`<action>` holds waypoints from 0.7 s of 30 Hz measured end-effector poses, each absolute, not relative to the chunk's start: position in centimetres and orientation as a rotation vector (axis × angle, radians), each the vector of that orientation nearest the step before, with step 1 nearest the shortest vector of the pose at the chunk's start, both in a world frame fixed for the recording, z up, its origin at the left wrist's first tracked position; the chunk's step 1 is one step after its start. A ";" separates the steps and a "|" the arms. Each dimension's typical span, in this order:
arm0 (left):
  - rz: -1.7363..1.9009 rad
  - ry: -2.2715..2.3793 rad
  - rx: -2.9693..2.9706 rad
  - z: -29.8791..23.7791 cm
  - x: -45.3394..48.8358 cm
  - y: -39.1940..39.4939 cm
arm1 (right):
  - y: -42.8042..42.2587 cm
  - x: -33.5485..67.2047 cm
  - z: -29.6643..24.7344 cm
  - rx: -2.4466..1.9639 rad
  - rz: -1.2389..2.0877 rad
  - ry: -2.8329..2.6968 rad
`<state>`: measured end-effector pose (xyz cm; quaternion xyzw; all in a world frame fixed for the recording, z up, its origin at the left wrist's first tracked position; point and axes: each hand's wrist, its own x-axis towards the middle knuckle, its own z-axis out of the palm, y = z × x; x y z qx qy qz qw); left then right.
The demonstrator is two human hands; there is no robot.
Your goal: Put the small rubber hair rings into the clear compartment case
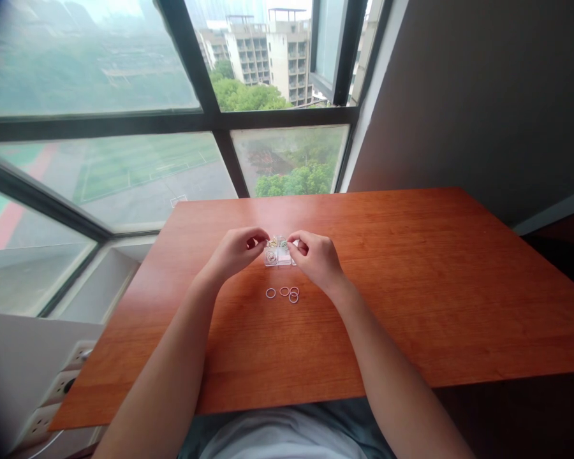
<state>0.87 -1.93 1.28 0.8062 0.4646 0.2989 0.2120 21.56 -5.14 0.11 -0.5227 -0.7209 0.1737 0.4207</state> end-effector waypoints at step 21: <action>0.722 1.385 2.229 1.8 -0.2 -2.0 | -5.6 21.0 0.0 -1.229 0.502 -2.004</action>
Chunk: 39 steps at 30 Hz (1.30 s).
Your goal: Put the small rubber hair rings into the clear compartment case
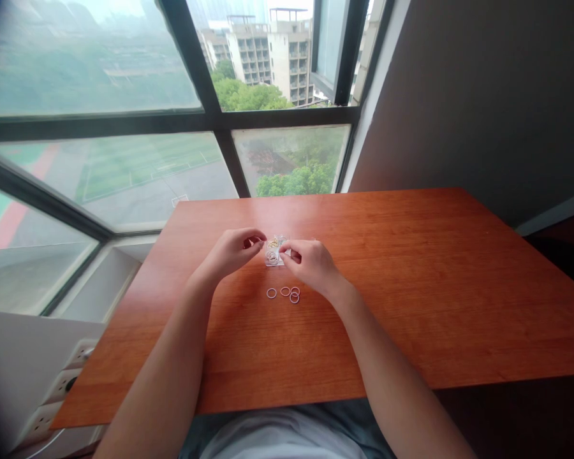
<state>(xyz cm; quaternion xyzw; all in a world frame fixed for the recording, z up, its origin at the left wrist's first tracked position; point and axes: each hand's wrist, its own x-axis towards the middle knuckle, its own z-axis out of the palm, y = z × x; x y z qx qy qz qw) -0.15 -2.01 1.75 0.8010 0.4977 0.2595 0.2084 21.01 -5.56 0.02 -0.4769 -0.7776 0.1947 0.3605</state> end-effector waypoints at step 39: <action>0.852 0.995 1.869 2.5 2.5 -3.0 | -6.2 20.3 0.5 -1.350 0.256 -1.747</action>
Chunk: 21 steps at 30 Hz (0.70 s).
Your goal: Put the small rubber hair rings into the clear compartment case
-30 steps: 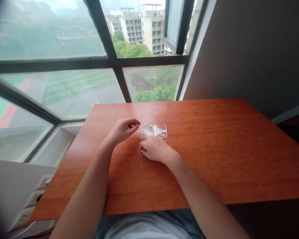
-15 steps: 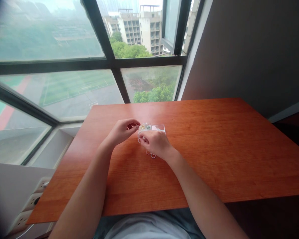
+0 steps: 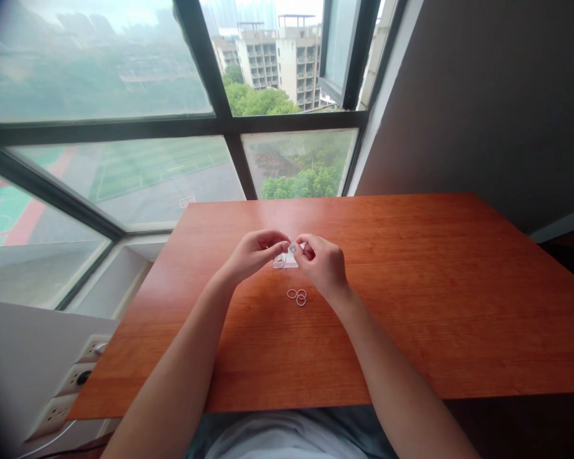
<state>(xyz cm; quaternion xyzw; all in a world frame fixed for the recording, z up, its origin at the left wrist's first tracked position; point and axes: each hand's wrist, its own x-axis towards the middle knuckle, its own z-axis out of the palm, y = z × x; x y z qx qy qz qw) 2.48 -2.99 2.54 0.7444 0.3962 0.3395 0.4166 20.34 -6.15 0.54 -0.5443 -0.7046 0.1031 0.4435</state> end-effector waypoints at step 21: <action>0.925 1.127 1.969 0.8 3.3 -2.4 | -5.6 20.9 0.2 -1.367 0.181 -1.758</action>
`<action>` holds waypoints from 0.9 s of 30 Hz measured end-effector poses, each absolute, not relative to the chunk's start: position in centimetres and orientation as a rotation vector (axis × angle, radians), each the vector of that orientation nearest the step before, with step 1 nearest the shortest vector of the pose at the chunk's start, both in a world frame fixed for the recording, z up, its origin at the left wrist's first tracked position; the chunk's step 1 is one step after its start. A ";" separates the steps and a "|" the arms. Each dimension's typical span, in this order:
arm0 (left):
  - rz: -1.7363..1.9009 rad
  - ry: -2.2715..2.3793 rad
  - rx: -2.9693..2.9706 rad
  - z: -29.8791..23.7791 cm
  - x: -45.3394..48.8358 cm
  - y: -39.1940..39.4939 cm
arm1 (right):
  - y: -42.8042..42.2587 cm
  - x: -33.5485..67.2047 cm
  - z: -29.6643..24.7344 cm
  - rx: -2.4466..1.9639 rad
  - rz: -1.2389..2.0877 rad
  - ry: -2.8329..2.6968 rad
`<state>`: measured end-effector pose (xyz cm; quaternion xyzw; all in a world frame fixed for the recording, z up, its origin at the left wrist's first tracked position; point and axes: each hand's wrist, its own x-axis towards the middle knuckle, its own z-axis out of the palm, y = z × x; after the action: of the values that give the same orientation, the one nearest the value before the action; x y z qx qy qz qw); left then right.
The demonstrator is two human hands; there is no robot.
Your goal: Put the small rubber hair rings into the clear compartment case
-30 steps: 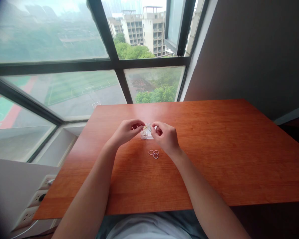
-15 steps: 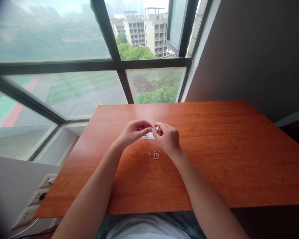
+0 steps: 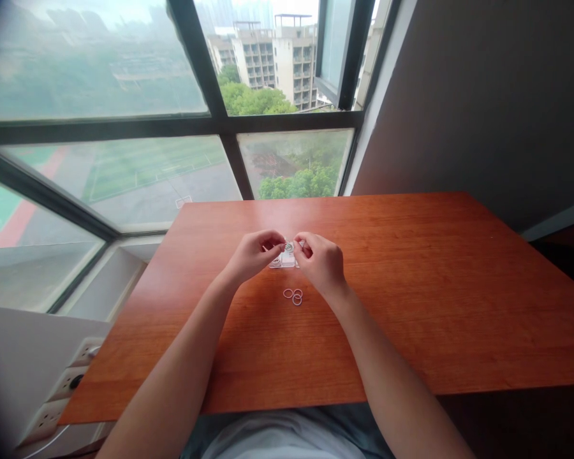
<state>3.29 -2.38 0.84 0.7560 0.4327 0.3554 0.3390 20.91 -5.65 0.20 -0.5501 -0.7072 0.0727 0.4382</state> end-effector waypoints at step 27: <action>0.836 1.254 2.096 0.9 2.5 -2.2 | -6.3 21.3 0.9 -1.402 0.837 -2.611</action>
<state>2.49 -2.18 0.89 0.7802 0.4667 0.3114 0.2765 21.33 -6.25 0.94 -0.4551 -0.8475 0.2715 0.0309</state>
